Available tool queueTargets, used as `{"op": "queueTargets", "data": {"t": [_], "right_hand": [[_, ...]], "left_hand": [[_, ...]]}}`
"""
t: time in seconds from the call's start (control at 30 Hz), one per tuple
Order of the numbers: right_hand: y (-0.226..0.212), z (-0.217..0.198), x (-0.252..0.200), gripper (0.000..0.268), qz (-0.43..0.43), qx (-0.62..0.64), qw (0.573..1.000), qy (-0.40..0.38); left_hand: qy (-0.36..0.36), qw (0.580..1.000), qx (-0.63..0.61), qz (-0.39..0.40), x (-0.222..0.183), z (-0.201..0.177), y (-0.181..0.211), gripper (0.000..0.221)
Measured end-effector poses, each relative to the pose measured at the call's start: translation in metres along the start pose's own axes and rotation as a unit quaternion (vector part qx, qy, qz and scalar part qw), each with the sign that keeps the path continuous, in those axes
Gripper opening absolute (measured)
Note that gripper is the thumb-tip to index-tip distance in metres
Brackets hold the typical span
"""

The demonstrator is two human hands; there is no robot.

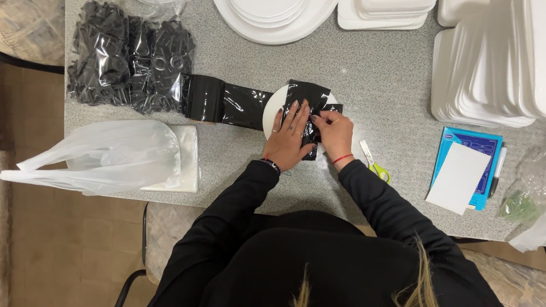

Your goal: Wrapping a round lid with black plastic stretch film and cutting it with scissors.

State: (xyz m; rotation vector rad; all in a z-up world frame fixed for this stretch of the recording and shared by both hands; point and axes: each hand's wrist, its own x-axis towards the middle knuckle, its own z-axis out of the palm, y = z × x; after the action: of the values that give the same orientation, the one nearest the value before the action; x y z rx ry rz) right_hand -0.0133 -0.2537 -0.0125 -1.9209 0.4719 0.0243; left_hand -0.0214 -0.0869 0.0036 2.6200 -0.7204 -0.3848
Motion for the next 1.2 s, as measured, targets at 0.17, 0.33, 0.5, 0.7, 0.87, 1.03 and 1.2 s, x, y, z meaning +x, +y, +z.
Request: {"op": "queueTargets", "data": {"t": [0.17,0.33,0.5,0.7,0.87,1.03,1.2], "right_hand": [[-0.022,-0.01,0.004,0.024,0.036,0.024,0.996,-0.073],[-0.011,-0.012,0.024,0.021,0.034,0.016,0.99,-0.137],[-0.006,-0.011,0.048,0.024,0.091,0.031,0.963,-0.254],[-0.016,-0.005,0.08,0.022,0.133,-0.026,0.933,-0.332],[-0.029,-0.006,0.093,0.027,0.16,-0.063,0.917,-0.359],[-0.05,-0.012,0.094,0.028,0.188,-0.065,0.902,-0.383],[-0.044,-0.008,0.1,0.028,0.183,-0.12,0.89,-0.4]], "left_hand": [[0.034,0.998,-0.043,0.002,0.0,0.001,-0.001,0.106],[0.056,0.997,-0.052,0.01,-0.003,-0.006,0.002,0.104],[0.064,0.995,-0.077,0.017,-0.004,-0.011,0.002,0.092],[0.089,0.993,-0.077,0.03,-0.002,0.006,-0.008,0.062],[0.095,0.994,0.015,0.048,-0.003,0.007,-0.005,0.065],[0.098,0.994,-0.028,0.031,0.001,0.017,-0.011,0.07],[0.124,0.978,-0.169,-0.015,0.002,0.026,-0.021,0.066]]}}
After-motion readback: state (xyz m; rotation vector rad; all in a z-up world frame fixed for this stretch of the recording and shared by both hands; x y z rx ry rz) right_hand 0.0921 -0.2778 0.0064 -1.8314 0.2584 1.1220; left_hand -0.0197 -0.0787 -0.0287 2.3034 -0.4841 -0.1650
